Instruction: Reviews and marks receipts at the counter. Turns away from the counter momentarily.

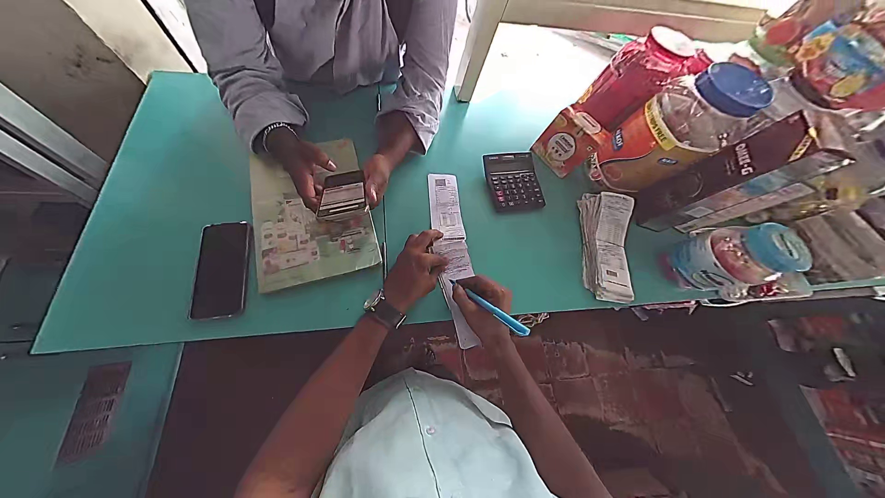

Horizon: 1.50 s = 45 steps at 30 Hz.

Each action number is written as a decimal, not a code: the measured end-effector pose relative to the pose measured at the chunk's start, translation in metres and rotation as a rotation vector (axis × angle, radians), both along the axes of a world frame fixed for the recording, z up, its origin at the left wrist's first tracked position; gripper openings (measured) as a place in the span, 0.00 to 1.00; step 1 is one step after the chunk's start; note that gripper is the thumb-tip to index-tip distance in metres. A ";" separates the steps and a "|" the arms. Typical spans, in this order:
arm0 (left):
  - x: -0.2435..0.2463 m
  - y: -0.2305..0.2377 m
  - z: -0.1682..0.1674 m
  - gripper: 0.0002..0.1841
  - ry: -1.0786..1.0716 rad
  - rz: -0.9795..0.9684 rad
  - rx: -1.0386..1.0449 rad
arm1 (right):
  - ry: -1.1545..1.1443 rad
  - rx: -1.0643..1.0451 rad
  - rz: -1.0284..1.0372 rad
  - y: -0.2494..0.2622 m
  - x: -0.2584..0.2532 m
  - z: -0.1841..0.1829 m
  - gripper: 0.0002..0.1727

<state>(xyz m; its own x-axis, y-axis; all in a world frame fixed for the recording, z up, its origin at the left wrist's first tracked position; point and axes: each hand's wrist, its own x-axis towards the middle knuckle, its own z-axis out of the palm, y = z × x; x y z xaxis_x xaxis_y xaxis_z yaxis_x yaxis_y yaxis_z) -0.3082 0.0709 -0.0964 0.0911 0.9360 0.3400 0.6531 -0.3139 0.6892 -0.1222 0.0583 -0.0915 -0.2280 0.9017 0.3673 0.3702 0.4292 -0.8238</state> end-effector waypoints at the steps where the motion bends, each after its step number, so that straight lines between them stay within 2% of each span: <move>1: 0.000 0.000 0.001 0.07 0.001 0.000 -0.012 | -0.002 0.011 0.007 0.001 0.000 -0.002 0.05; 15: -0.001 0.000 0.003 0.09 -0.004 0.003 -0.077 | 0.036 -0.004 -0.010 0.003 -0.003 -0.001 0.05; 45: -0.001 0.001 0.001 0.10 0.026 0.005 -0.063 | 0.007 0.013 -0.109 0.002 -0.006 0.001 0.04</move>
<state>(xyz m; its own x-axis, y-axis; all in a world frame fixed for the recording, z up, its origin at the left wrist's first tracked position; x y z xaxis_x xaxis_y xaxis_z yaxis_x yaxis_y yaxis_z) -0.3094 0.0716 -0.0952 0.0947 0.9560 0.2775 0.6721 -0.2671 0.6906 -0.1284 0.0608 -0.0909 -0.1263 0.9160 0.3807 0.4098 0.3977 -0.8209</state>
